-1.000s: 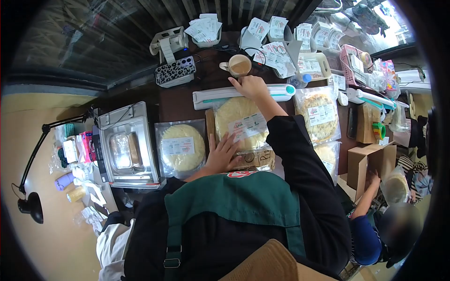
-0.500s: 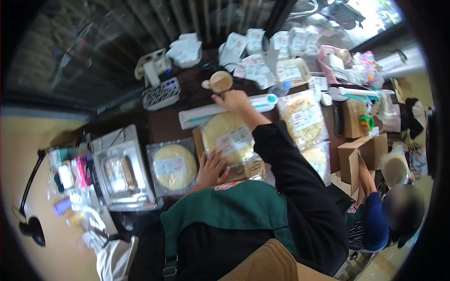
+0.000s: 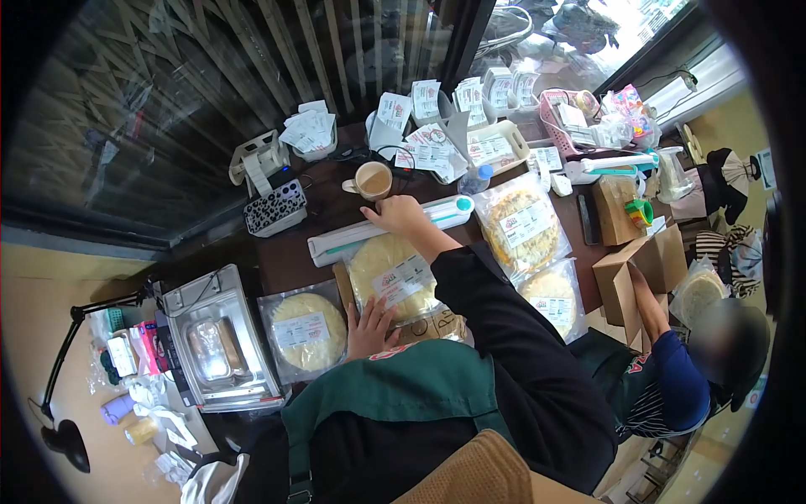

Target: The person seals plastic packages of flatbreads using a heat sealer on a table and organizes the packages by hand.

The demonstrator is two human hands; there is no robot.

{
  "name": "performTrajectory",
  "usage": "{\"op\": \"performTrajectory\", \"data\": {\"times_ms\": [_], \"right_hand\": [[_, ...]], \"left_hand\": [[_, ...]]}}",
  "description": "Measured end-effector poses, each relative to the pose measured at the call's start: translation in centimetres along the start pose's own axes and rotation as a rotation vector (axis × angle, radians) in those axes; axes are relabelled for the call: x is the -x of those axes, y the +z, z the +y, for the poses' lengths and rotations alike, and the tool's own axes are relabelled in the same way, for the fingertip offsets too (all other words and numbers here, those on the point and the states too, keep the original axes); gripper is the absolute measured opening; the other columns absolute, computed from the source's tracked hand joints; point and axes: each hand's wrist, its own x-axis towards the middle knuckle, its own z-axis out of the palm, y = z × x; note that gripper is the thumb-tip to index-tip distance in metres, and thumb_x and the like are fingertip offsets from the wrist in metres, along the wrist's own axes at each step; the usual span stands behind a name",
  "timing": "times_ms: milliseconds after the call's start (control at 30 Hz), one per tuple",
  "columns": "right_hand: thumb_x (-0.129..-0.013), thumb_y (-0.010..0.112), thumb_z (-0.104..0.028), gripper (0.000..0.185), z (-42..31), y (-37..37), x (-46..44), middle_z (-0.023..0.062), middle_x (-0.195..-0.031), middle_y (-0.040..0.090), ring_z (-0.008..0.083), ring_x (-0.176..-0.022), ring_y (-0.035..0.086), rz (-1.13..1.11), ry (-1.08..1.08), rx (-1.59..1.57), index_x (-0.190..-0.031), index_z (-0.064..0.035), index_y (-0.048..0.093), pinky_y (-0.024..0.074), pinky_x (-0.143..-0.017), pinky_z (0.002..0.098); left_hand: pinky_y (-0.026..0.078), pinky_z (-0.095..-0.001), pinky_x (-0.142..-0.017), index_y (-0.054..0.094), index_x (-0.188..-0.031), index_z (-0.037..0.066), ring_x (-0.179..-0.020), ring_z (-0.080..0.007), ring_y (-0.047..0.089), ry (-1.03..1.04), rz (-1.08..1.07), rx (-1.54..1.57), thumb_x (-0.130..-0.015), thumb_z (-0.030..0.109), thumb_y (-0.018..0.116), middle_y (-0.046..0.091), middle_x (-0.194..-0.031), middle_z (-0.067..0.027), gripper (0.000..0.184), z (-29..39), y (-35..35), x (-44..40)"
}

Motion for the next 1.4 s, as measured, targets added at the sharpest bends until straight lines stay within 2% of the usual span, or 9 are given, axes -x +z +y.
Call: {"op": "performTrajectory", "data": {"times_ms": [133,300,633,733,1067,1200,1267,1300,1400], "right_hand": [[-0.09,0.041,-0.058,0.065,0.0,0.7,1.0,0.017,-0.07,0.067,0.0344,-0.072,0.067,0.039,0.015,0.011,-0.068,-0.0034,0.07,0.0522,-0.07,0.045],[-0.092,0.04,-0.056,0.06,-0.7,0.9,2.1,0.016,-0.071,0.067,0.0351,-0.074,0.066,0.004,0.014,-0.008,-0.072,-0.0064,0.068,0.0512,-0.07,0.047],[-0.092,0.039,-0.057,0.061,-0.8,1.1,1.8,0.0155,-0.07,0.066,0.035,-0.074,0.065,0.009,0.018,0.044,-0.072,-0.0067,0.068,0.0515,-0.07,0.0453],[-0.09,0.04,-0.06,0.065,-0.8,0.8,1.8,0.0163,-0.076,0.068,0.0345,-0.077,0.067,-0.035,0.034,0.044,-0.075,-0.0054,0.071,0.0529,-0.071,0.0445],[-0.089,0.042,-0.06,0.063,-1.2,0.9,2.0,0.0174,-0.072,0.067,0.0375,-0.077,0.065,0.031,0.045,0.033,-0.071,-0.007,0.07,0.0508,-0.073,0.047],[-0.091,0.036,-0.061,0.065,-1.0,1.5,2.4,0.0173,-0.078,0.068,0.0364,-0.078,0.067,0.05,-0.023,0.165,-0.077,-0.0074,0.071,0.052,-0.072,0.0477],[-0.093,0.033,-0.058,0.064,-1.6,1.6,2.9,0.0158,-0.08,0.07,0.0353,-0.081,0.067,0.048,0.009,0.2,-0.082,-0.0079,0.071,0.0501,-0.08,0.0495],[-0.094,0.034,-0.057,0.061,-1.7,2.1,3.2,0.0157,-0.088,0.069,0.0347,-0.089,0.066,0.088,-0.004,0.255,-0.089,-0.0084,0.07,0.0469,-0.086,0.0506],[-0.094,0.035,-0.053,0.056,-1.2,4.0,4.1,0.0161,-0.11,0.066,0.0338,-0.11,0.058,0.31,-0.077,0.336,-0.108,-0.0093,0.067,0.0357,-0.101,0.0534]], "left_hand": [[0.02,-0.0649,-0.108,0.051,-0.132,0.018,-0.136,-0.0284,0.034,0.025,-0.026,-0.017,-0.081,0.044,0.063,0.043,-0.142,-0.0073,0.058,-0.5,0.6,1.3],[0.02,-0.0637,-0.109,0.05,-0.133,0.019,-0.135,-0.0261,0.036,0.026,-0.028,-0.005,-0.084,0.041,0.06,0.043,-0.143,-0.0054,0.054,-0.5,0.6,3.0],[0.018,-0.0603,-0.111,0.053,-0.129,0.018,-0.135,-0.0258,0.037,0.004,-0.009,0.116,-0.085,0.039,0.062,0.045,-0.141,-0.0055,0.049,-0.7,0.2,3.0],[0.017,-0.0597,-0.112,0.053,-0.128,0.018,-0.135,-0.0257,0.036,0.001,-0.019,0.124,-0.085,0.039,0.062,0.045,-0.141,-0.0054,0.049,-0.7,0.1,2.9],[0.019,-0.0577,-0.112,0.052,-0.129,0.018,-0.137,-0.0256,0.034,-0.003,0.008,0.123,-0.085,0.039,0.06,0.044,-0.141,-0.0054,0.049,-0.9,0.4,3.2],[0.02,-0.0569,-0.112,0.054,-0.126,0.014,-0.135,-0.0291,0.036,0.039,0.089,0.165,-0.082,0.038,0.064,0.046,-0.139,-0.0091,0.05,-1.1,0.6,3.3],[0.02,-0.0555,-0.112,0.052,-0.127,0.012,-0.135,-0.0292,0.036,0.048,0.068,0.205,-0.083,0.038,0.062,0.045,-0.139,-0.0109,0.052,-1.5,0.6,4.1],[0.022,-0.0538,-0.112,0.05,-0.127,0.008,-0.134,-0.0321,0.036,-0.009,0.091,0.286,-0.083,0.035,0.064,0.045,-0.138,-0.015,0.054,-1.4,-0.3,4.8],[0.024,-0.0529,-0.11,0.049,-0.128,0.008,-0.132,-0.0361,0.036,-0.349,0.197,0.369,-0.082,0.03,0.065,0.044,-0.137,-0.0187,0.054,-2.1,-1.6,9.2]]}}
